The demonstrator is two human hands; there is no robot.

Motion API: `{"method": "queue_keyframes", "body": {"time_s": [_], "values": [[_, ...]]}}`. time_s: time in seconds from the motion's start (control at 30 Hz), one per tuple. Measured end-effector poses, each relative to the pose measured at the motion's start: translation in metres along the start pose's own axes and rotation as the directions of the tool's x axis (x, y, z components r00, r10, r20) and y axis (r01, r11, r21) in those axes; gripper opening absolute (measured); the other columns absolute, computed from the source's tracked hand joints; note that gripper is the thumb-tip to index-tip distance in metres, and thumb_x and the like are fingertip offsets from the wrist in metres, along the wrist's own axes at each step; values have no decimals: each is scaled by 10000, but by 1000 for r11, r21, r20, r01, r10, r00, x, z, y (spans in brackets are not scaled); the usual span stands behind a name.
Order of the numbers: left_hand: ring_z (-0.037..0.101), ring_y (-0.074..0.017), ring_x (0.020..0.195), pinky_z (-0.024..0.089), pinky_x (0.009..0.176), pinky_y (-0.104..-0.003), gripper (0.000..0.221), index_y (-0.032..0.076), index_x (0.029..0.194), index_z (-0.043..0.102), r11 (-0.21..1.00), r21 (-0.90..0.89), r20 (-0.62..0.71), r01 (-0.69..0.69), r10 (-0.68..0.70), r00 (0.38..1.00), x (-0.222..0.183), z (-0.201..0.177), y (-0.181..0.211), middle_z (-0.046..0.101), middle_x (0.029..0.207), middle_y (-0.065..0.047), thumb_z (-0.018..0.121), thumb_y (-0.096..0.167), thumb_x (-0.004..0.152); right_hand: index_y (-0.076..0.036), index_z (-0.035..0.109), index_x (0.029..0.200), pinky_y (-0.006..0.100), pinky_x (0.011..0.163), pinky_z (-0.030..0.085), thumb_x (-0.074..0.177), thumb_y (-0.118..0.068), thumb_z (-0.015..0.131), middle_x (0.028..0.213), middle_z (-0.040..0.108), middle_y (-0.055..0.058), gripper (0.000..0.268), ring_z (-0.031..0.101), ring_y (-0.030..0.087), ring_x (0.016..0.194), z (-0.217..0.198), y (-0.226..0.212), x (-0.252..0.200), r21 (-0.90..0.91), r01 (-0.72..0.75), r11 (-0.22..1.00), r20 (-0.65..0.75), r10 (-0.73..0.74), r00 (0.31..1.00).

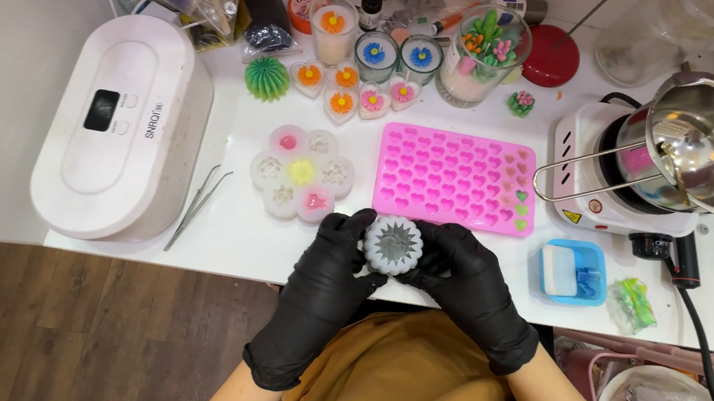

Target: Melting wax chunks in a pot on an electric stove and pouring the melted wax into silicone molds.

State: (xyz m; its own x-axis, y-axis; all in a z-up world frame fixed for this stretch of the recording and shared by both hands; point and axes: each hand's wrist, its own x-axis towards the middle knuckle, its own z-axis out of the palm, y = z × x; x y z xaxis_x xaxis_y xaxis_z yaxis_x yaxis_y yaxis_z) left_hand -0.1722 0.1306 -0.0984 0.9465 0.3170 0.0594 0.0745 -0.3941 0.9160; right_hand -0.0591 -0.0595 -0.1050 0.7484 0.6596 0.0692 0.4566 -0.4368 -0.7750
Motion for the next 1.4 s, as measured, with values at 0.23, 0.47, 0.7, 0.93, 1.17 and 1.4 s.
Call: {"method": "queue_keyframes", "body": {"time_s": [0.23,0.47,0.7,0.93,1.17,1.4], "values": [[714,-243,952,599,811,-344,691,89,1353,573,996,-76,14,39,-38,999,4,-2,-3,625,1124,-114,871,100,729,-80,695,1229,298,799,593,710,-84,896,1051,695,49,556,730,176,920,-1,4,0,56,51,997,-7,-51,999],[692,-260,968,590,809,-346,687,80,1334,578,999,-38,-8,-27,26,1000,1,-3,-8,619,1137,-120,883,101,719,-86,692,1251,292,793,594,721,-67,886,1059,688,51,564,725,168,923,0,2,-2,85,34,996,8,-35,999],[723,-229,928,606,790,-336,716,126,1341,590,994,-34,9,104,-104,995,-7,-14,6,638,1123,-81,892,143,692,-120,682,1301,286,773,588,696,-82,903,1040,688,42,646,708,157,881,-4,-16,-1,47,19,999,47,-21,999],[695,-252,1012,603,815,-345,720,121,1331,603,999,-38,-39,11,-12,999,-13,-14,10,628,1195,-111,914,138,682,-134,672,1318,279,755,592,689,-94,914,1047,691,33,675,721,130,832,-8,-20,-4,42,-27,999,71,24,997],[770,-161,1024,634,847,-306,682,98,1361,523,872,-378,180,312,-262,948,-9,3,3,747,1152,-77,807,54,742,-125,660,1332,271,754,590,684,-68,901,1069,668,37,694,735,111,806,-13,-14,-10,62,-30,998,85,24,996],[710,-176,1064,608,890,-325,774,87,1416,476,860,-434,130,269,-236,963,-9,15,-2,675,1240,-103,831,65,730,-119,647,1351,270,774,590,706,-48,891,1072,671,37,694,720,121,851,-16,-13,-11,74,-18,997,96,11,995]]}}
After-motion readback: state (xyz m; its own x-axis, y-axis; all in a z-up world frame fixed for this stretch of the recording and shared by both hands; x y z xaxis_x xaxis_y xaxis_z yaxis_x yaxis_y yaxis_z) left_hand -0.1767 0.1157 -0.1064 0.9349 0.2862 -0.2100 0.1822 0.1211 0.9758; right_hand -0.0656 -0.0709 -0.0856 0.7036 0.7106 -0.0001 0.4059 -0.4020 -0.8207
